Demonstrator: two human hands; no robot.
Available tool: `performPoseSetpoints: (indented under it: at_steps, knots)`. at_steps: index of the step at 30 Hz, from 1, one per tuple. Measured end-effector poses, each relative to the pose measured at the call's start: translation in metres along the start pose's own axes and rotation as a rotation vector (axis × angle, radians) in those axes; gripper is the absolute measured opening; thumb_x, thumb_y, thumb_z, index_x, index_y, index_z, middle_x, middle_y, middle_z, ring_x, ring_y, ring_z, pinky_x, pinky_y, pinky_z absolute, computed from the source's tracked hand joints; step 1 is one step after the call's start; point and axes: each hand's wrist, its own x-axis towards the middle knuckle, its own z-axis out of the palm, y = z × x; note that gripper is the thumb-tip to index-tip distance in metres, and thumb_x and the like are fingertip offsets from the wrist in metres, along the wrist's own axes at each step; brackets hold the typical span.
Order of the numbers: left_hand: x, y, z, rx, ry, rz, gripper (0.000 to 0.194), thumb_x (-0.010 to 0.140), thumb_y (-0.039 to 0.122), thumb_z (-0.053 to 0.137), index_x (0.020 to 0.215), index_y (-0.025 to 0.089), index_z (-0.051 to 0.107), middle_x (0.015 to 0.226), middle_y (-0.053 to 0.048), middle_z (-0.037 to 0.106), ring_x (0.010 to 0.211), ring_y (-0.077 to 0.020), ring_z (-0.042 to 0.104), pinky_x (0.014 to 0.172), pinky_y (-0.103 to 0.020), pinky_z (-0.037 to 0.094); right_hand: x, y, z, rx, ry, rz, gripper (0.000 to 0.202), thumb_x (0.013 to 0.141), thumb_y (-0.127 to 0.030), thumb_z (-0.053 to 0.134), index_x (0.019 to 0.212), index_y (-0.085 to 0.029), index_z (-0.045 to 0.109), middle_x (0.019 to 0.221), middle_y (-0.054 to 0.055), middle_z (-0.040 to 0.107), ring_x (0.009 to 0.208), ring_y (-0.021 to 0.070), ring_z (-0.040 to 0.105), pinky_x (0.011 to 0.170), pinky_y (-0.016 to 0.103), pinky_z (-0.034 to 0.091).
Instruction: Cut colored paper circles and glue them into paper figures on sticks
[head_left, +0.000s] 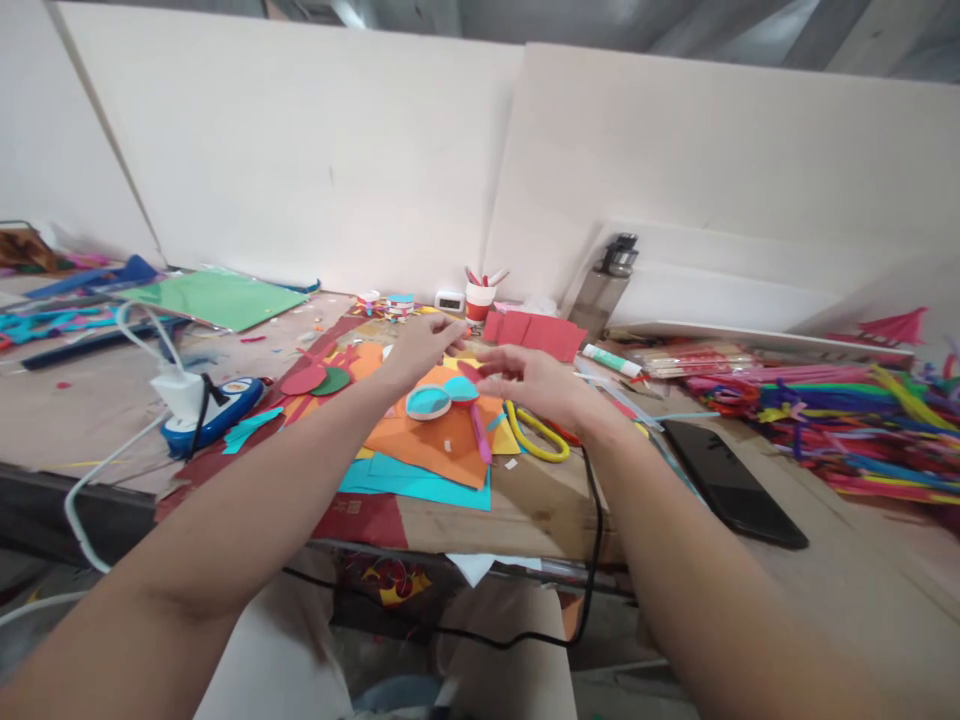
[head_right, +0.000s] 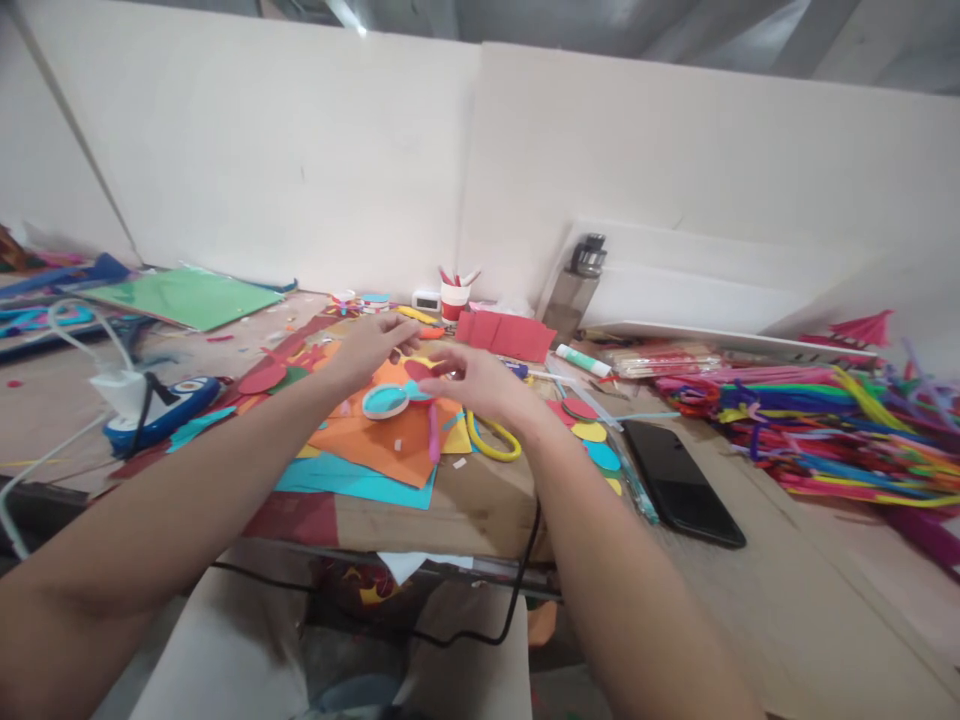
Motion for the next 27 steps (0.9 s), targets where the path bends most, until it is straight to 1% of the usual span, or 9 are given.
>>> performPoseSetpoints:
  at_steps: [4,7,10,13,16,18,20,24,27]
  knots:
    - [-0.006,0.006,0.007,-0.319,-0.155,-0.223,0.045,0.078,0.058,0.063,0.085,0.014,0.061,0.078,-0.009,0.068,0.065,-0.0143,0.063,0.055,-0.023,0.046,0.005,0.004,-0.001,0.053,0.422,0.060,0.048,0.076,-0.033,0.073,0.118,-0.015,0.059,0.115,0.011,0.067,0.098,0.0196,0.063,0.086,0.036,0.049]
    - [-0.012,0.008,0.016,-0.441,-0.281,-0.299,0.051,0.072,0.063,0.067,0.084,0.014,0.060,0.076,-0.009,0.067,0.067,-0.0178,0.066,0.059,-0.028,0.051,0.010,0.010,0.011,-0.125,0.547,-0.076,0.056,0.070,-0.029,0.078,0.120,-0.015,0.058,0.118,0.013,0.065,0.108,0.0250,0.059,0.095,0.043,0.046]
    - [-0.014,0.005,0.024,-0.463,-0.228,-0.222,0.040,0.067,0.045,0.077,0.086,0.014,0.062,0.072,-0.003,0.065,0.059,-0.0121,0.061,0.057,-0.025,0.050,0.012,0.014,0.020,-0.288,0.553,-0.210,0.056,0.070,-0.027,0.078,0.122,-0.018,0.058,0.124,0.014,0.062,0.117,0.0293,0.053,0.101,0.049,0.040]
    - [-0.013,0.000,0.027,-0.450,-0.128,-0.180,0.031,0.065,0.033,0.078,0.085,0.013,0.064,0.069,-0.001,0.063,0.054,-0.0085,0.057,0.052,-0.021,0.045,0.012,0.014,0.015,-0.345,0.557,-0.288,0.056,0.074,-0.031,0.075,0.125,-0.019,0.056,0.128,0.014,0.060,0.121,0.0303,0.051,0.102,0.049,0.037]
    - [-0.012,-0.002,0.026,-0.442,-0.068,-0.175,0.028,0.066,0.032,0.076,0.085,0.013,0.066,0.074,-0.004,0.067,0.061,-0.0113,0.062,0.051,-0.020,0.044,0.009,0.015,-0.004,-0.236,0.686,-0.220,0.045,0.082,-0.037,0.066,0.122,-0.018,0.057,0.119,0.013,0.063,0.105,0.0247,0.058,0.090,0.040,0.045]
    - [-0.011,-0.003,0.024,-0.439,-0.043,-0.158,0.029,0.067,0.033,0.076,0.086,0.014,0.067,0.076,-0.005,0.069,0.063,-0.0120,0.063,0.052,-0.021,0.044,0.004,0.020,-0.017,-0.139,0.746,-0.112,0.036,0.087,-0.036,0.057,0.117,-0.016,0.059,0.101,0.009,0.068,0.086,0.0189,0.061,0.077,0.033,0.048]
    - [-0.010,-0.005,0.023,-0.441,-0.042,-0.130,0.031,0.067,0.035,0.077,0.087,0.013,0.069,0.080,-0.006,0.070,0.064,-0.0114,0.062,0.053,-0.021,0.044,-0.003,0.027,-0.025,-0.181,0.705,-0.006,0.030,0.087,-0.035,0.056,0.108,-0.015,0.063,0.086,0.005,0.068,0.073,0.0159,0.060,0.069,0.028,0.045]
    - [-0.008,-0.010,0.022,-0.480,-0.018,-0.119,0.036,0.064,0.039,0.079,0.087,0.013,0.071,0.083,-0.007,0.071,0.065,-0.0114,0.062,0.054,-0.020,0.044,-0.017,0.041,-0.022,-0.427,0.347,0.111,0.015,0.082,-0.030,0.062,0.080,-0.017,0.069,0.073,0.003,0.068,0.066,0.0140,0.057,0.060,0.025,0.036]
    - [-0.005,-0.013,0.020,-0.491,0.010,-0.126,0.034,0.064,0.039,0.079,0.084,0.013,0.071,0.081,-0.007,0.071,0.065,-0.0116,0.061,0.054,-0.021,0.044,-0.021,0.046,-0.015,-0.458,0.300,0.132,0.016,0.083,-0.028,0.059,0.077,-0.018,0.069,0.073,0.003,0.069,0.066,0.0137,0.057,0.059,0.025,0.035]
